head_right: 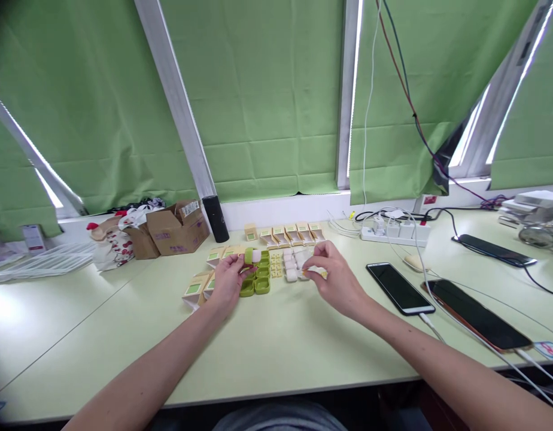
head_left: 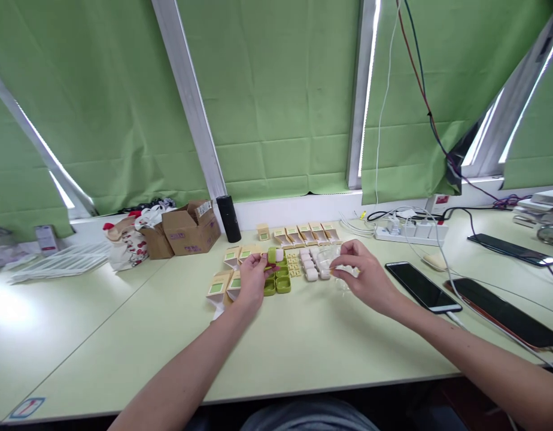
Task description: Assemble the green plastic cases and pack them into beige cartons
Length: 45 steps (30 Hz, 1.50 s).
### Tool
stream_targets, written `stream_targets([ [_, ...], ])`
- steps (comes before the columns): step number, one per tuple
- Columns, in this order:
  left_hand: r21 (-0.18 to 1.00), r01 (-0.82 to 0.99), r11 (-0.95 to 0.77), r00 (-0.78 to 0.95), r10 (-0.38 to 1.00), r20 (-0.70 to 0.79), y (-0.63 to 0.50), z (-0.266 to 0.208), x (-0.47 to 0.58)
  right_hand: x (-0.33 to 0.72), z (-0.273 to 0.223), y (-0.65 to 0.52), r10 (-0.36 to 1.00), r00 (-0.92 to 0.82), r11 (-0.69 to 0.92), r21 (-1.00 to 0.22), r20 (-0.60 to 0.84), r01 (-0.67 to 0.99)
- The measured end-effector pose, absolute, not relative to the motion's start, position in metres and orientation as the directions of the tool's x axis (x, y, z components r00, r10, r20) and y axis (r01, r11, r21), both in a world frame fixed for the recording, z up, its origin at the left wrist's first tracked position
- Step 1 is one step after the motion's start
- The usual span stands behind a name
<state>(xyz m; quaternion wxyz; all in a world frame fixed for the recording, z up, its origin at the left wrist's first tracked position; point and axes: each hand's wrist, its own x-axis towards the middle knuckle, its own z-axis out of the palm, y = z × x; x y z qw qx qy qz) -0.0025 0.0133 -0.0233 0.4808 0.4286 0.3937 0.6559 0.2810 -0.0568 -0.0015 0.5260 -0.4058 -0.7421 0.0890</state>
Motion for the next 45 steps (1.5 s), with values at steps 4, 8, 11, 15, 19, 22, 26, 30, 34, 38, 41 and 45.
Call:
stream_targets([
  [4,0.923,-0.304,-0.235,-0.175,0.966,0.189,0.013,-0.024,0.000,0.331,-0.003,-0.075,0.730,-0.145,0.576,-0.488,0.668,0.656],
  [8,0.917,-0.327,-0.230,-0.171,0.968,0.182,0.012,-0.024,0.003,0.365,-0.021,-0.089,0.773,-0.188,0.503,-0.405,0.606,0.763],
  [11,0.915,-0.336,-0.224,-0.162,0.971,0.178,0.010,-0.023,0.004,0.377,-0.038,-0.096,0.806,-0.218,0.479,-0.390,0.551,0.786],
  [15,0.912,-0.347,-0.221,-0.157,0.972,0.175,0.008,-0.022,0.005,0.383,-0.053,-0.096,0.837,-0.217,0.450,-0.408,0.502,0.794],
  [19,0.909,-0.356,-0.215,-0.149,0.974,0.172,0.007,-0.021,0.006,0.383,-0.058,-0.089,0.849,-0.187,0.422,-0.420,0.495,0.803],
  [22,0.908,-0.366,-0.203,-0.146,0.976,0.159,0.005,-0.018,0.007,0.380,-0.060,-0.086,0.863,-0.181,0.399,-0.415,0.473,0.818],
  [26,0.904,-0.387,-0.181,-0.139,0.981,0.137,0.001,-0.014,0.008,0.380,-0.058,-0.088,0.890,-0.162,0.344,-0.395,0.426,0.852],
  [30,0.895,-0.415,-0.164,-0.134,0.984,0.118,-0.002,-0.012,0.010,0.378,-0.034,-0.088,0.856,-0.145,0.339,-0.328,0.496,0.882],
  [34,0.890,-0.438,-0.129,-0.117,0.989,0.086,-0.003,-0.011,0.012,0.352,0.002,-0.081,0.753,-0.176,0.451,-0.302,0.634,0.840],
  [38,0.887,-0.450,-0.101,-0.074,0.994,0.076,-0.004,-0.011,0.011,0.298,0.020,-0.067,0.649,-0.264,0.624,-0.300,0.714,0.722],
  [41,0.884,-0.457,-0.098,-0.064,0.995,0.078,-0.004,-0.011,0.009,0.255,0.015,-0.053,0.621,-0.303,0.692,-0.324,0.723,0.645],
  [45,0.887,-0.456,-0.076,-0.042,0.997,0.064,-0.004,-0.011,0.008,0.215,0.000,-0.030,0.592,-0.347,0.735,-0.311,0.727,0.603],
])
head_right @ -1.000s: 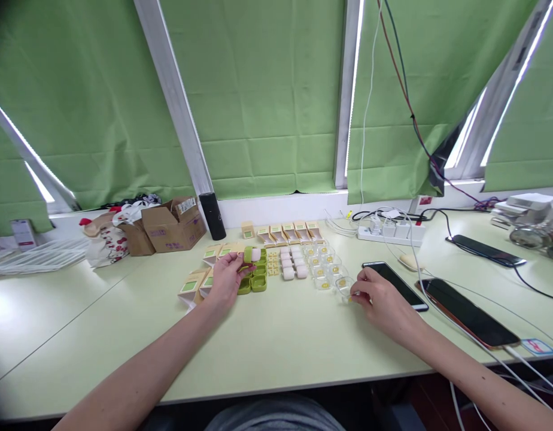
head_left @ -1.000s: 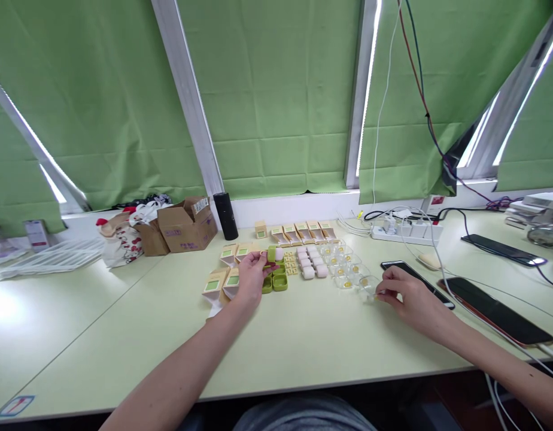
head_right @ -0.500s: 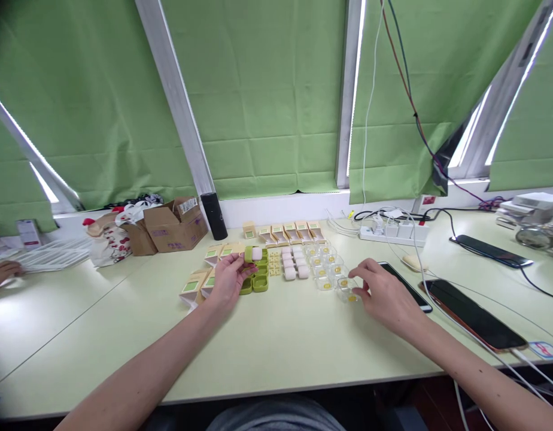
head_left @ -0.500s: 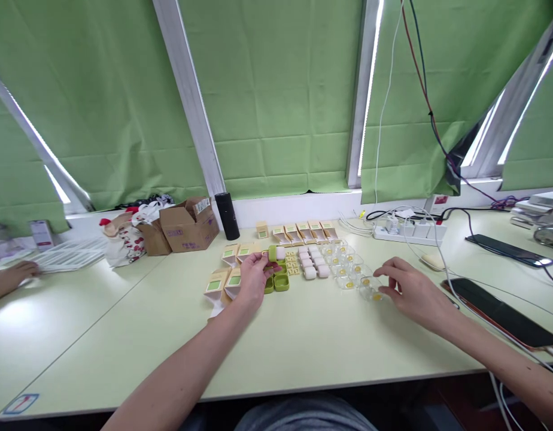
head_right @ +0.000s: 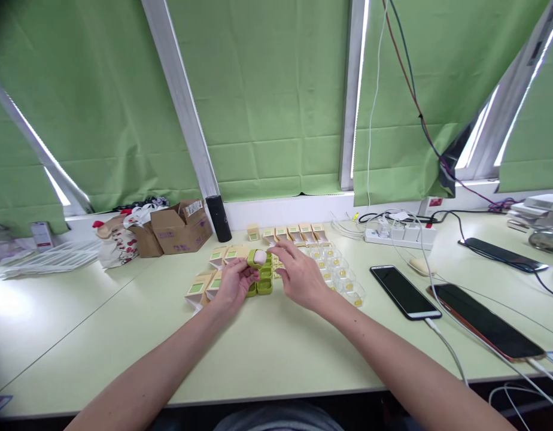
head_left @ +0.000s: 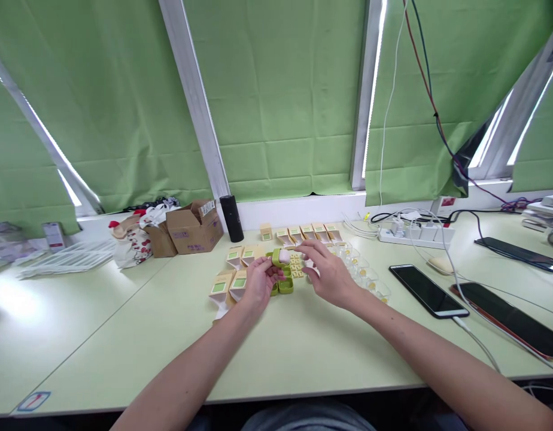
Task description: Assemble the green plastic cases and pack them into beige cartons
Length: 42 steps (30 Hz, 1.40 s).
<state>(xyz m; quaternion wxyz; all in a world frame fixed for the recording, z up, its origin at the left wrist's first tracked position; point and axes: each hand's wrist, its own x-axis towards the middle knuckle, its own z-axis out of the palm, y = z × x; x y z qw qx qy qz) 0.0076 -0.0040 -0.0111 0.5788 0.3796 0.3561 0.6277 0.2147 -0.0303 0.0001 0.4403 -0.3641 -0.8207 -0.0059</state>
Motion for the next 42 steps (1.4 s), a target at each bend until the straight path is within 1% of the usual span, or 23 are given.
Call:
stream_targets([
  [4,0.898,-0.437,-0.055,-0.018,0.998,0.052,-0.006,-0.012,0.009,0.198,-0.012,-0.012,0.564,-0.377,0.768,-0.300,0.735,0.565],
  [8,0.916,-0.401,-0.024,0.050,0.998,0.049,-0.009,-0.013,0.011,0.197,-0.024,-0.005,0.537,-0.349,0.804,-0.341,0.768,0.487],
  [11,0.927,-0.375,-0.023,0.091,0.994,0.062,-0.011,-0.014,0.011,0.199,-0.029,-0.004,0.544,-0.305,0.815,-0.404,0.782,0.416],
  [14,0.932,-0.358,-0.053,0.120,0.987,0.103,-0.013,-0.012,0.012,0.199,-0.031,-0.004,0.588,-0.247,0.803,-0.519,0.771,0.292],
  [16,0.937,-0.341,-0.078,0.129,0.983,0.128,-0.013,-0.011,0.012,0.198,-0.031,-0.003,0.649,-0.187,0.760,-0.625,0.737,0.175],
  [18,0.942,-0.321,-0.098,0.118,0.983,0.142,-0.014,-0.010,0.011,0.196,-0.032,-0.002,0.734,-0.137,0.675,-0.737,0.665,0.034],
  [20,0.947,-0.299,-0.113,0.102,0.983,0.150,-0.015,-0.009,0.011,0.195,-0.033,-0.001,0.822,-0.121,0.545,-0.830,0.557,-0.115],
  [22,0.952,-0.278,-0.128,0.087,0.984,0.157,-0.014,-0.009,0.011,0.195,-0.032,0.000,0.888,-0.116,0.408,-0.880,0.444,-0.243],
  [24,0.954,-0.263,-0.146,0.071,0.983,0.170,-0.014,-0.009,0.010,0.195,-0.031,0.000,0.928,-0.111,0.299,-0.889,0.356,-0.348],
  [26,0.954,-0.251,-0.166,0.055,0.981,0.185,-0.013,-0.009,0.010,0.196,-0.030,0.001,0.949,-0.119,0.214,-0.873,0.292,-0.439],
  [30,0.953,-0.228,-0.202,0.041,0.975,0.216,-0.013,-0.011,0.010,0.197,-0.033,0.003,0.969,-0.155,0.077,-0.829,0.193,-0.554],
  [33,0.952,-0.217,-0.216,0.042,0.972,0.230,-0.013,-0.012,0.010,0.197,-0.036,0.005,0.971,-0.166,0.041,-0.808,0.170,-0.587],
  [42,0.943,-0.197,-0.270,0.024,0.960,0.280,-0.014,-0.013,0.011,0.195,-0.034,0.001,0.969,-0.185,0.022,-0.802,0.164,-0.596],
])
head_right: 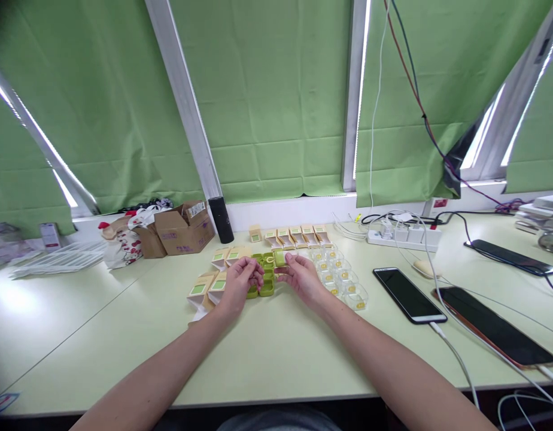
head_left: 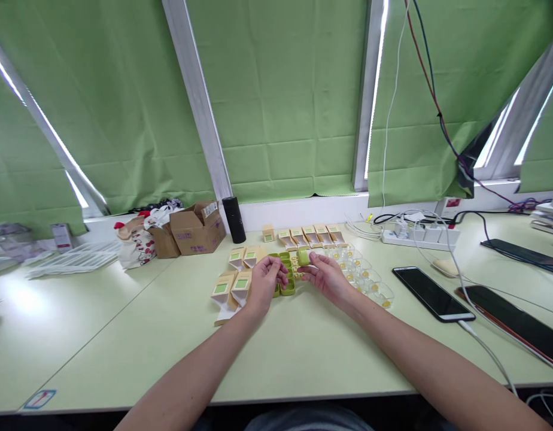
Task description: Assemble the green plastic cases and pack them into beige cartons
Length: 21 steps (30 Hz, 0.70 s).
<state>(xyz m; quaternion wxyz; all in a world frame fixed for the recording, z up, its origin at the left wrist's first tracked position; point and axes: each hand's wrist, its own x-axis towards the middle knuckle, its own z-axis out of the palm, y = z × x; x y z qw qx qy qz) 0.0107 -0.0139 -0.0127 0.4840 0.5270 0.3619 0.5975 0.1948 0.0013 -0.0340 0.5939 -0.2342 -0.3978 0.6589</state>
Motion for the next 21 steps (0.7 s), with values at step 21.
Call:
stream_targets([
  [21,0.914,-0.122,-0.386,-0.018,0.922,0.387,-0.0129,-0.0144,0.0144,0.1907,-0.0353,-0.0049,0.972,-0.106,0.124,-0.844,0.209,-0.522],
])
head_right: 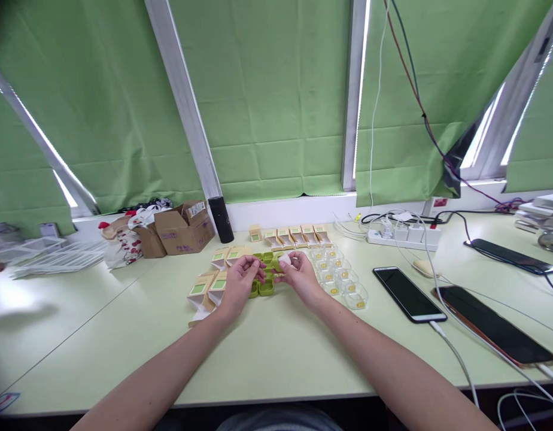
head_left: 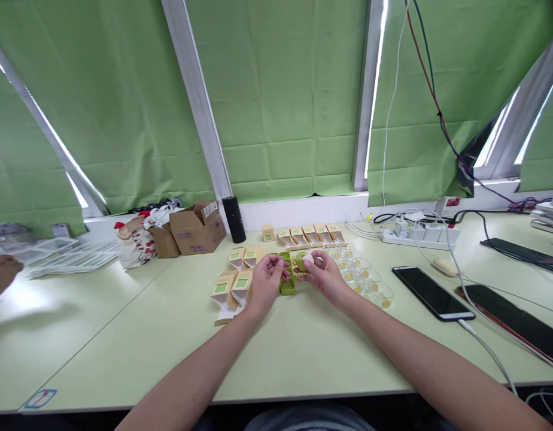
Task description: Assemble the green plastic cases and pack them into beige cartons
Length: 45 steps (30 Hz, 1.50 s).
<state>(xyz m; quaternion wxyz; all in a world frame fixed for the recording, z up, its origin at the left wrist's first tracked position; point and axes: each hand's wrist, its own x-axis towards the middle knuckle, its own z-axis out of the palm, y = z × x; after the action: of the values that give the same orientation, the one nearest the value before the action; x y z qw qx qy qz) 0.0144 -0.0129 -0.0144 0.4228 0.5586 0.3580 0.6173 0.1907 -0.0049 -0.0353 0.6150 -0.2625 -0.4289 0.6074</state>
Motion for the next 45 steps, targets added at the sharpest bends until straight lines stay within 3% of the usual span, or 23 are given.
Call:
stream_targets([
  [12,0.921,-0.065,-0.383,-0.029,0.924,0.382,-0.018,-0.012,0.017,0.188,-0.037,-0.004,0.940,-0.112,0.255,-0.885,0.321,-0.390],
  [34,0.915,0.004,-0.403,0.159,0.904,0.397,-0.023,-0.018,0.019,0.187,-0.044,-0.006,0.878,-0.068,0.473,-0.880,0.475,-0.042],
  [39,0.873,0.062,-0.483,0.190,0.865,0.465,-0.018,-0.023,0.016,0.191,-0.041,-0.010,0.791,-0.104,0.612,-0.773,0.603,0.168],
  [45,0.826,0.130,-0.549,0.173,0.833,0.526,-0.017,-0.027,0.016,0.200,-0.037,-0.015,0.600,-0.208,0.739,-0.436,0.773,0.513],
])
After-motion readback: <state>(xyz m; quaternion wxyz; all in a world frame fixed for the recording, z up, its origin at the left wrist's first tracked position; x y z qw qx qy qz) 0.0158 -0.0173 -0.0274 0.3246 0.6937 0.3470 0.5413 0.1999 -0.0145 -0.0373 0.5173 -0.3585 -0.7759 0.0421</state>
